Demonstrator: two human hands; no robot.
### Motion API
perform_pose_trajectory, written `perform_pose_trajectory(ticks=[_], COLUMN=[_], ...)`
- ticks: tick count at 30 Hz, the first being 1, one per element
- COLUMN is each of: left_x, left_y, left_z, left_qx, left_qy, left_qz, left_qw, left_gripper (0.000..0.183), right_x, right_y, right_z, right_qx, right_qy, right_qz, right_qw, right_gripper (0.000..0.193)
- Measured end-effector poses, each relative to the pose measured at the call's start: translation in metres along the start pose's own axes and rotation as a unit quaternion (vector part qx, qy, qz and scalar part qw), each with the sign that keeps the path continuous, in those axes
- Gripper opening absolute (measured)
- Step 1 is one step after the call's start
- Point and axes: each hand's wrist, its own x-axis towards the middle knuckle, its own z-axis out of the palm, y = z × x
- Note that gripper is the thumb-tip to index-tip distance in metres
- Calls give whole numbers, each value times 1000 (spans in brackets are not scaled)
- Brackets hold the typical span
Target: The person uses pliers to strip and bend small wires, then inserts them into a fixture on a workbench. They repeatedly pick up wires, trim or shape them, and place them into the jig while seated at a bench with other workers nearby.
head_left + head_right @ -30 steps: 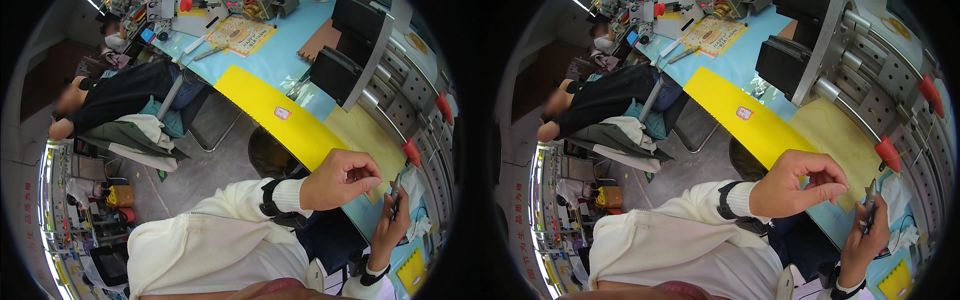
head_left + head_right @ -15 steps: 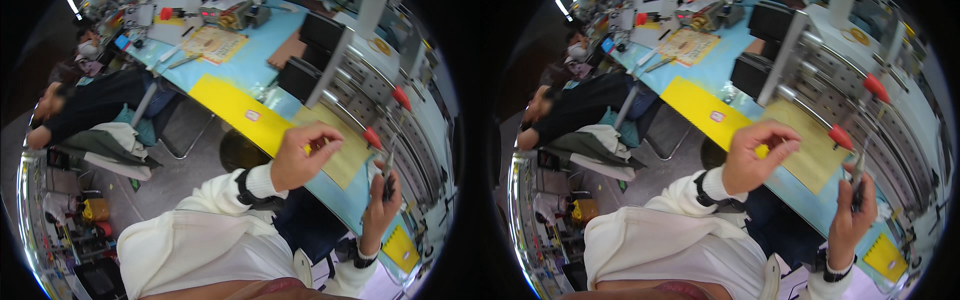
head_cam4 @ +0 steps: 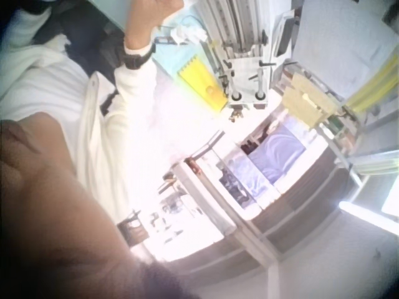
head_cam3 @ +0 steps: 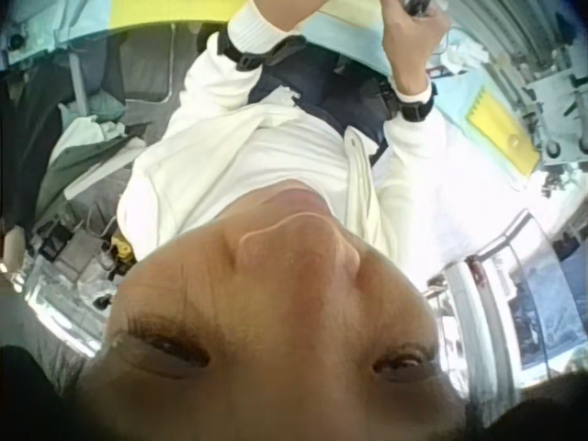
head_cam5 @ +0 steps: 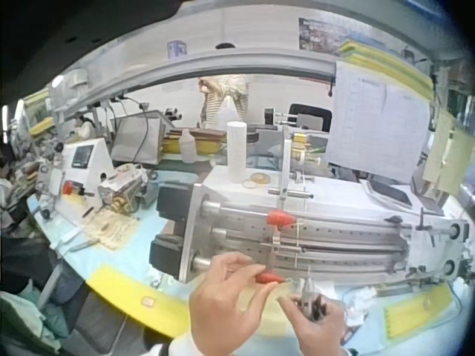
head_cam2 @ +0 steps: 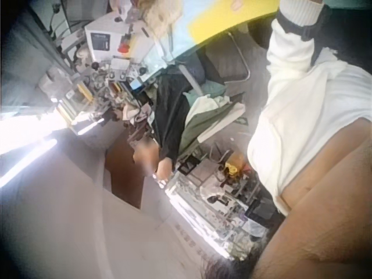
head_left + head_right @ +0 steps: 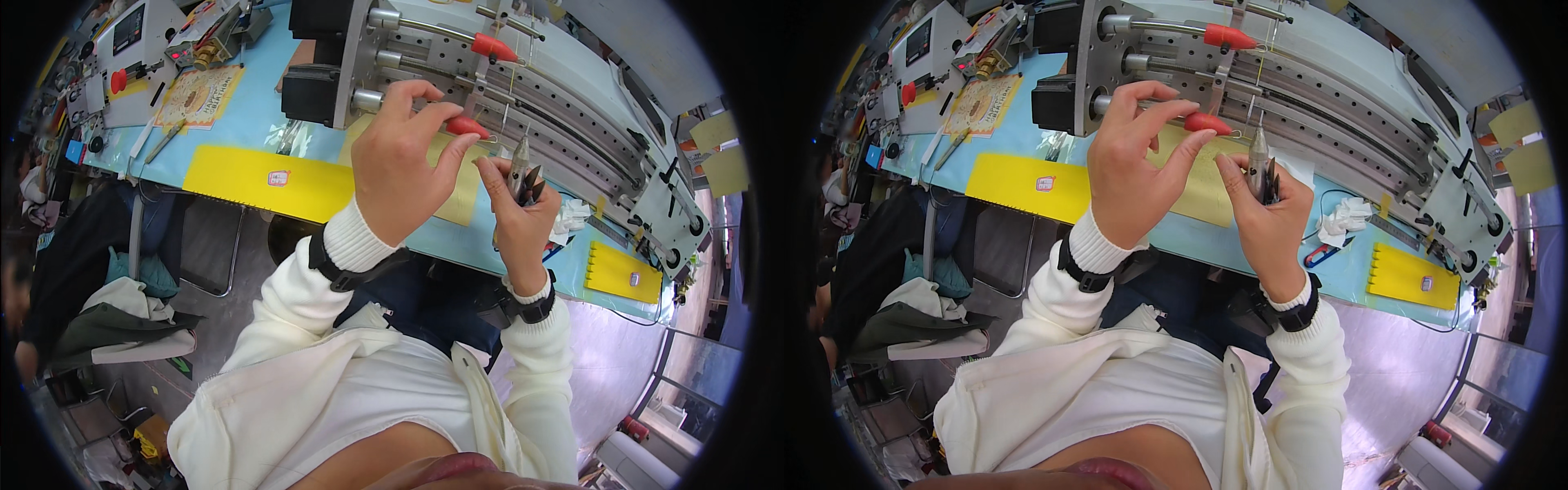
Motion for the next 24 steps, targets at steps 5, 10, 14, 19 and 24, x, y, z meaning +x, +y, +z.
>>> perform_pose_trajectory(ticks=[5,10,14,19,24], left_x=[-6,-30,-34,-39,-38], left_y=[-6,-7,-3,6,9], left_z=[11,12,20,25,27], left_qx=[-27,-33,-253,-399,-407], left_qy=[59,-2,-132,-151,-139], left_qz=[34,110,51,-159,-215], left_qw=[997,993,957,891,877], left_gripper=[13,14,10,2,3], right_x=[5,11,10,9,7], right_y=[6,9,15,17,13], right_z=[-7,-11,-6,-3,2], right_qx=[26,97,154,153,146], right_qy=[26,45,43,31,28], right_qz=[33,53,19,29,48], right_qw=[999,993,987,987,988], right_gripper=[20,26,31,31,24])
